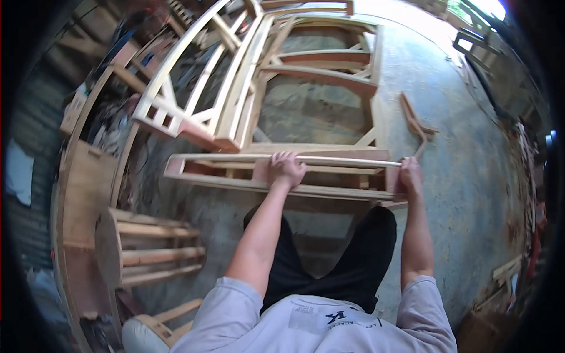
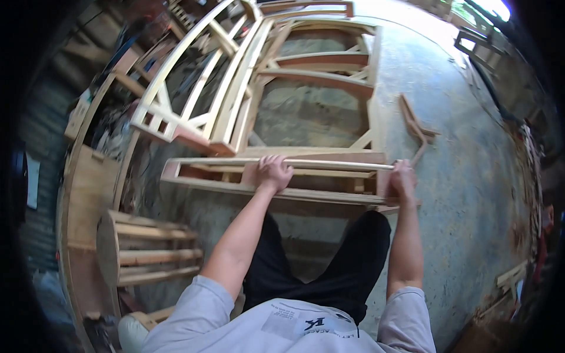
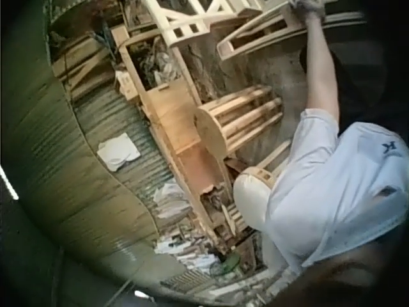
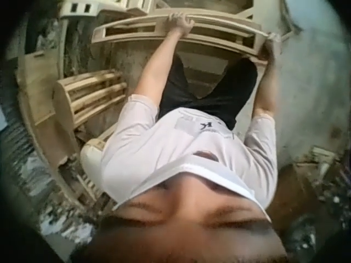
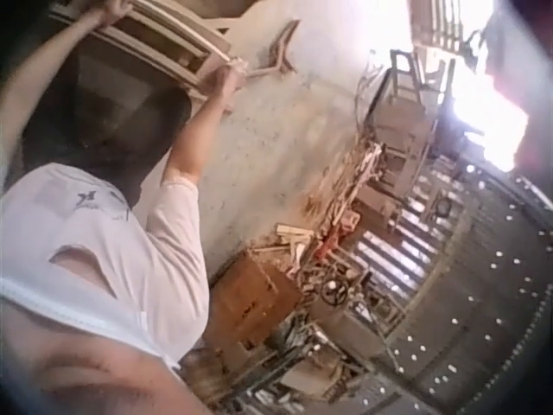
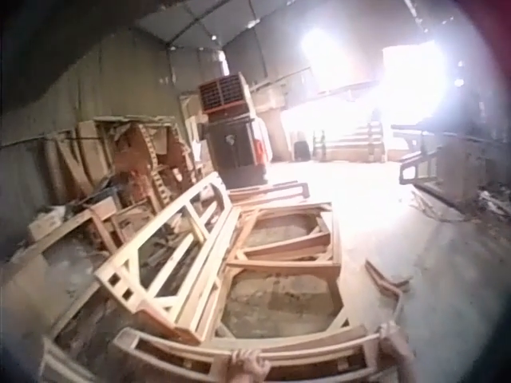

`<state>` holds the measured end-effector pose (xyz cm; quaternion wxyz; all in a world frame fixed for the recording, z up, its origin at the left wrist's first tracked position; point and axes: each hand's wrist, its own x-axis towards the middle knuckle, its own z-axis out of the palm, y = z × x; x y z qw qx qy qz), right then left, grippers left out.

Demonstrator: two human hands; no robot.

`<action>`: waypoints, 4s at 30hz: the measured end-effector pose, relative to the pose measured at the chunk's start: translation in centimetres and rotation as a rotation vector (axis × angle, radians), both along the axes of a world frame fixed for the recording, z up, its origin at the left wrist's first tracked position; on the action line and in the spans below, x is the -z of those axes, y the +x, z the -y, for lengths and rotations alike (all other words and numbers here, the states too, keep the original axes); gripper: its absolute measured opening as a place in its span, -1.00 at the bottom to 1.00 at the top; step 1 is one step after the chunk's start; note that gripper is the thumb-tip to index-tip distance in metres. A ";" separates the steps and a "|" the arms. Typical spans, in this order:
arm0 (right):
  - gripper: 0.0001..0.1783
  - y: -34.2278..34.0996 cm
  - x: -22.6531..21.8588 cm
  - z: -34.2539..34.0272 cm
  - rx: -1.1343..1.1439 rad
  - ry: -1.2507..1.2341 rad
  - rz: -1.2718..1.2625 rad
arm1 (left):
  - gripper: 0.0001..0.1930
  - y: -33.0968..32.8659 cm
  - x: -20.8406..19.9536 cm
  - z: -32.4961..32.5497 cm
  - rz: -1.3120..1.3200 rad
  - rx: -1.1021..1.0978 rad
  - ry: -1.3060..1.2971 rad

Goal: Moving stools and assisting a coworker in marking and aligning wooden furniture frames on a workshop floor.

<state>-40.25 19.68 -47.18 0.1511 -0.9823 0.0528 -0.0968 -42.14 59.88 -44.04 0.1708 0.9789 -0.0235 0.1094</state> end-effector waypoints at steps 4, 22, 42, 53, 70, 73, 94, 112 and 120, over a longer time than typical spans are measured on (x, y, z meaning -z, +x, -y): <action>-0.63 0.6 -1.8 -1.6 0.191 0.231 -0.172 | -0.62 -0.4 -0.9 -1.2 -0.031 -0.003 -0.030; -0.63 -0.5 -2.9 -1.9 0.276 0.194 -0.196 | -0.58 -0.8 -0.1 -0.8 -0.028 -0.019 0.032; -0.61 -0.5 -3.6 -2.3 0.265 0.214 -0.210 | -0.60 -0.6 0.4 -1.1 -0.003 0.004 0.007; -0.63 -0.3 -3.1 -2.8 0.255 0.211 -0.223 | -0.60 -1.0 0.0 -1.4 -0.036 -0.016 0.022; -0.60 0.0 -2.9 -2.1 0.253 0.225 -0.222 | -0.58 -0.9 -1.0 -0.9 -0.047 0.004 0.007; -0.57 0.1 -3.5 -1.7 0.245 0.237 -0.253 | -0.59 -0.6 0.1 -1.0 -0.027 0.000 0.002; -0.53 -9.2 -4.9 5.6 0.340 1.062 -0.343 | -0.75 -6.3 -0.3 -0.8 0.412 -0.090 -0.506; -0.68 -12.4 -3.1 2.6 0.307 1.360 -0.249 | -0.84 -17.4 1.1 -6.0 0.216 -0.273 -0.932; -0.70 -12.1 -1.7 2.2 0.296 1.430 -0.147 | -0.84 -18.5 1.5 -5.4 0.216 -0.307 -0.970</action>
